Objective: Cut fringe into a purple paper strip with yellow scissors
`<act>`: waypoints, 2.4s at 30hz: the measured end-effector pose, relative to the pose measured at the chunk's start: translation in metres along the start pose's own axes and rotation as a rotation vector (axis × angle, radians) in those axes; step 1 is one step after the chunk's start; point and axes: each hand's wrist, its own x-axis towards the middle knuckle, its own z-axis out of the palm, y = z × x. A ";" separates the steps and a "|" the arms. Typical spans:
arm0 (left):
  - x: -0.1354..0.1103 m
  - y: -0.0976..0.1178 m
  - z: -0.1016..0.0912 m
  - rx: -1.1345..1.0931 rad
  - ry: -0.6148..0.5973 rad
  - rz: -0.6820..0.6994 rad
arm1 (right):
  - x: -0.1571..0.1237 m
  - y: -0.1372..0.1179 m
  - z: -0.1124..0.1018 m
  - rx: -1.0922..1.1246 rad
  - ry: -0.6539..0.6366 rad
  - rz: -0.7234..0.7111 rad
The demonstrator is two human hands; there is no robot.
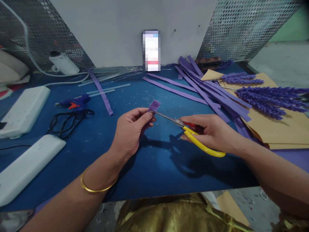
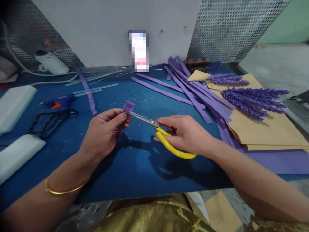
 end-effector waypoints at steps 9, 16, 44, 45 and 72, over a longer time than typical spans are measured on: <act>0.000 0.001 0.001 -0.042 0.003 -0.020 | 0.000 0.001 0.000 -0.033 -0.009 -0.019; 0.001 0.000 0.001 -0.048 0.005 -0.031 | 0.001 0.004 0.002 -0.029 -0.004 -0.024; 0.001 0.002 0.000 -0.062 -0.002 -0.036 | 0.000 0.006 -0.001 -0.023 -0.008 -0.030; 0.001 0.002 0.001 -0.065 -0.003 -0.038 | 0.000 0.006 -0.001 -0.023 -0.012 -0.027; 0.002 -0.001 0.000 -0.040 -0.021 0.005 | 0.001 0.000 -0.001 -0.040 0.011 -0.011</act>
